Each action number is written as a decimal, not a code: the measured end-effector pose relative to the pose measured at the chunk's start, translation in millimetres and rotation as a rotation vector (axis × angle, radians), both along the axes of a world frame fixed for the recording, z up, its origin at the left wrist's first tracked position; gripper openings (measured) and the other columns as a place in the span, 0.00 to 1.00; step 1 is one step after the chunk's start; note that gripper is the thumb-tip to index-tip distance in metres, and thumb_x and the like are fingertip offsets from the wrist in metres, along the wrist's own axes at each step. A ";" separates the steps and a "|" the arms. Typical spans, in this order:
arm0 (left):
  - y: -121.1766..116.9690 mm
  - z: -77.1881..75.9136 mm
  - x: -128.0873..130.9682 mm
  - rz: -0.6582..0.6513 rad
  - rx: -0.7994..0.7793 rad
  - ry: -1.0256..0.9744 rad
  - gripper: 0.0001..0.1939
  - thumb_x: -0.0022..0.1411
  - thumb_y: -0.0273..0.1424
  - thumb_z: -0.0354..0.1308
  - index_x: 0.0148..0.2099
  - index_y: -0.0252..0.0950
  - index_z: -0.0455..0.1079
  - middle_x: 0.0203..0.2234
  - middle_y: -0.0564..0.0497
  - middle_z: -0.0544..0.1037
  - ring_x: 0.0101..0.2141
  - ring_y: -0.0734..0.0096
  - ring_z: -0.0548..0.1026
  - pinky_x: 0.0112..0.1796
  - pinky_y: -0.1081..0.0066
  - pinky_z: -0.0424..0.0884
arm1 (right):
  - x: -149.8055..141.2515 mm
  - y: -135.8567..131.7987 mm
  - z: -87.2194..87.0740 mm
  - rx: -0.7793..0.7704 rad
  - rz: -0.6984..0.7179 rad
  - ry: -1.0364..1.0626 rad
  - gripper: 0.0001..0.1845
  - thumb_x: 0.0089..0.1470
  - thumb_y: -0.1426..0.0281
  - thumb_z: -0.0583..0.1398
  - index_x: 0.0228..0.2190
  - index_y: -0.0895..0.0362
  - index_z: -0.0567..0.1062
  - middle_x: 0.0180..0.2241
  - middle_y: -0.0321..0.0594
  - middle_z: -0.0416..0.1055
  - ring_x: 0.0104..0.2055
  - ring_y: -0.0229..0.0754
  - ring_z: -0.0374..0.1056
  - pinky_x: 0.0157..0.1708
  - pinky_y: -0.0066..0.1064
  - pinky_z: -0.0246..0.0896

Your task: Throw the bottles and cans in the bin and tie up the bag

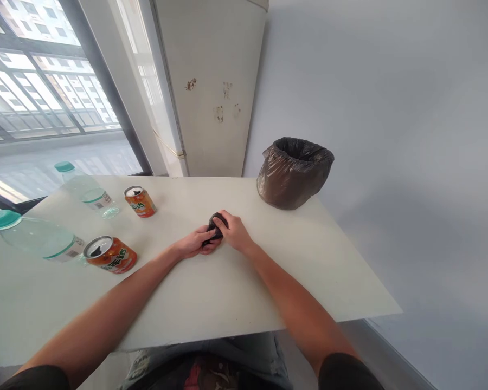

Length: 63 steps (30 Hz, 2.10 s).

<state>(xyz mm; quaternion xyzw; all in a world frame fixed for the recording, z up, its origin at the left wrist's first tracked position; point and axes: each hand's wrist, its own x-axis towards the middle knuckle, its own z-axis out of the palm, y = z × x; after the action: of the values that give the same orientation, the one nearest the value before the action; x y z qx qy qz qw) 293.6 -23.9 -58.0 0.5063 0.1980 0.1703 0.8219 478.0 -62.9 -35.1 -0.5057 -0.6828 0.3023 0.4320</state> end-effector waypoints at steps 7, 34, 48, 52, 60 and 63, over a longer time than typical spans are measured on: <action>-0.4 1.5 8.9 0.257 0.177 0.050 0.27 0.64 0.54 0.65 0.43 0.37 0.62 0.26 0.58 0.67 0.18 0.84 0.55 0.17 0.80 0.51 | 2.1 6.0 -5.3 0.040 -0.282 0.108 0.21 0.66 0.50 0.55 0.29 0.52 0.61 0.25 0.33 0.61 0.29 0.39 0.57 0.30 0.31 0.57; 8.5 -11.1 7.6 0.346 0.323 0.029 0.29 0.67 0.55 0.59 0.55 0.36 0.66 0.38 0.49 0.77 0.20 0.79 0.72 0.17 0.78 0.62 | 29.6 16.1 -12.0 -0.415 -0.153 0.673 0.20 0.56 0.54 0.70 0.39 0.58 0.80 0.38 0.46 0.80 0.35 0.45 0.77 0.41 0.42 0.78; 8.0 -13.8 3.1 0.268 0.352 0.054 0.13 0.66 0.34 0.56 0.51 0.42 0.61 0.28 0.60 0.69 0.19 0.81 0.65 0.20 0.77 0.59 | 188.1 -102.4 -31.4 -0.081 -0.581 -0.987 0.32 0.55 0.79 0.50 0.59 0.63 0.76 0.62 0.57 0.72 0.66 0.57 0.67 0.67 0.50 0.64; 7.8 -12.3 3.5 0.256 0.359 0.071 0.12 0.66 0.34 0.56 0.51 0.41 0.62 0.28 0.60 0.70 0.19 0.81 0.64 0.21 0.77 0.59 | 191.9 -126.2 -62.7 -0.264 -0.615 -0.911 0.35 0.68 0.60 0.49 0.68 0.65 0.66 0.73 0.57 0.55 0.76 0.59 0.50 0.73 0.52 0.53; 9.0 -9.8 2.3 0.248 0.348 0.065 0.11 0.67 0.37 0.58 0.48 0.41 0.63 0.26 0.60 0.66 0.19 0.80 0.60 0.20 0.77 0.54 | 164.2 -129.6 -53.0 -0.391 -0.551 -0.925 0.49 0.65 0.35 0.44 0.75 0.51 0.54 0.78 0.53 0.34 0.79 0.65 0.32 0.75 0.58 0.38; 13.5 -4.4 -3.3 0.115 0.269 -0.028 0.17 0.69 0.45 0.59 0.37 0.38 0.61 0.22 0.61 0.54 0.19 0.80 0.50 0.21 0.76 0.44 | 166.7 -128.9 -58.0 -0.380 -0.574 -0.945 0.47 0.66 0.37 0.45 0.74 0.51 0.55 0.78 0.52 0.36 0.79 0.64 0.34 0.75 0.56 0.38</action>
<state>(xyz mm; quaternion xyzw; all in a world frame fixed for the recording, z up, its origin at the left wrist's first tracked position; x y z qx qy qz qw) 290.3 -10.4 -62.4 0.5974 0.1906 0.2493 0.7380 644.7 -191.8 -93.1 -0.8190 -0.5709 0.0319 0.0471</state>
